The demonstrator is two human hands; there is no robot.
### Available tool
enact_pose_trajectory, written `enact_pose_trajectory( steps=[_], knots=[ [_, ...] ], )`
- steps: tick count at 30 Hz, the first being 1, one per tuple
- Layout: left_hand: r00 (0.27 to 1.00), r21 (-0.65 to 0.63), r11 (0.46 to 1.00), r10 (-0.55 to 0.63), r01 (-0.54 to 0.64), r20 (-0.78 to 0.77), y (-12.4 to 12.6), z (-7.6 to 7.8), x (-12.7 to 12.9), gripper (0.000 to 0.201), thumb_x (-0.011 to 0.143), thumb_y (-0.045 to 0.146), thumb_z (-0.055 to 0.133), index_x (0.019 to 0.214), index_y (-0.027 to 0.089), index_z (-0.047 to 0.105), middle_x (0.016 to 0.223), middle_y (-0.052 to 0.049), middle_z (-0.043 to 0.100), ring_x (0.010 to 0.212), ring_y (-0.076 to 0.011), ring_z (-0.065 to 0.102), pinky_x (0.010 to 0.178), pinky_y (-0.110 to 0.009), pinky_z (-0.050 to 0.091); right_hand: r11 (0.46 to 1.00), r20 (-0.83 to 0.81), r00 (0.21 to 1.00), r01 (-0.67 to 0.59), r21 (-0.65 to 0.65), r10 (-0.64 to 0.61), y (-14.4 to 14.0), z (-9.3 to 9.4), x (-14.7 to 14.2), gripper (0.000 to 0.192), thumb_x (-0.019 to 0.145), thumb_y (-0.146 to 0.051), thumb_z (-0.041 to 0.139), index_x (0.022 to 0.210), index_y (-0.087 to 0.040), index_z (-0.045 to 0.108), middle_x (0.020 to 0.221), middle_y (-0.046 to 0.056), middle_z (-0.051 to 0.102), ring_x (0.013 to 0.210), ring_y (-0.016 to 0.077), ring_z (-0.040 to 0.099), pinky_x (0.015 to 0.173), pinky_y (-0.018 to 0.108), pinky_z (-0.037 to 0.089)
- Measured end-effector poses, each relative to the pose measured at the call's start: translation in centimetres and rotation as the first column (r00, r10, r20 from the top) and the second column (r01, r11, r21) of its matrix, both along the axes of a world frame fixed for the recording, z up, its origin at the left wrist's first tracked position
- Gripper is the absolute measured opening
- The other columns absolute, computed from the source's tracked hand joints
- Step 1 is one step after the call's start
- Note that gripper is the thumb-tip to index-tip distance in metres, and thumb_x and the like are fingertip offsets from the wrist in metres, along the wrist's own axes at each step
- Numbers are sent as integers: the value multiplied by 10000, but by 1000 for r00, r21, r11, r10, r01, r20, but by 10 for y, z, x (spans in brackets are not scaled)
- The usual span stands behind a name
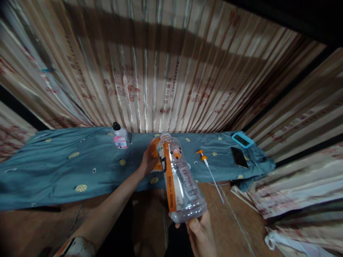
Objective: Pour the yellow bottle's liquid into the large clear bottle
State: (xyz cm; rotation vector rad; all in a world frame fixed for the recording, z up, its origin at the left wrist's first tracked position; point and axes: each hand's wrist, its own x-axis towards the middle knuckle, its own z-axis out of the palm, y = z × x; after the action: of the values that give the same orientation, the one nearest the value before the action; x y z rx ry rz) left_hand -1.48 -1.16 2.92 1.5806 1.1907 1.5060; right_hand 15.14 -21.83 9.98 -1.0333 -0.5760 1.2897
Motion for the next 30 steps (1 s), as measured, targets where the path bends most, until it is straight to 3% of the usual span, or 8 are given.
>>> enact_pose_trajectory(
  steps=[8,13,18,24,30],
  knots=[
    [995,-74,996,38,-45,-91,-4,15,5,756,723,223,743,1403,174,416,1385,-137,584,1274,-296,576,1100,-443,465,998,55,998,-34,54,31,-4,0,3,634,610,-561,875,1112,-268,623,831,4,779,680,208,751,500,181,488],
    [994,-55,998,28,-34,-105,-5,16,5,758,745,257,730,1414,144,394,1382,-153,584,1273,-291,576,1099,-439,467,996,65,997,-55,67,51,-4,2,-1,725,609,-572,870,1206,-292,569,958,8,776,658,192,742,486,183,495],
    [994,-44,998,35,-40,-107,-5,15,4,719,745,242,718,1393,165,418,1343,-137,610,1230,-287,605,1076,-449,480,998,35,999,-10,58,8,-5,1,-3,679,618,-552,874,1161,-272,578,906,19,784,667,189,738,494,188,501],
    [996,-21,999,35,-37,-81,-3,7,1,706,745,191,701,1391,211,418,1338,-103,622,1206,-271,624,1059,-446,496,998,0,999,46,52,-46,-6,3,-7,483,585,-533,899,883,-224,679,746,29,769,594,157,697,500,197,502],
    [999,-8,1000,-11,12,31,3,-9,-1,748,733,234,726,1406,224,401,1350,-107,613,1204,-269,625,1077,-477,480,997,-23,998,64,33,-63,-2,4,-8,542,549,-553,905,916,-217,690,731,-3,753,544,147,667,445,223,454]
  ],
)
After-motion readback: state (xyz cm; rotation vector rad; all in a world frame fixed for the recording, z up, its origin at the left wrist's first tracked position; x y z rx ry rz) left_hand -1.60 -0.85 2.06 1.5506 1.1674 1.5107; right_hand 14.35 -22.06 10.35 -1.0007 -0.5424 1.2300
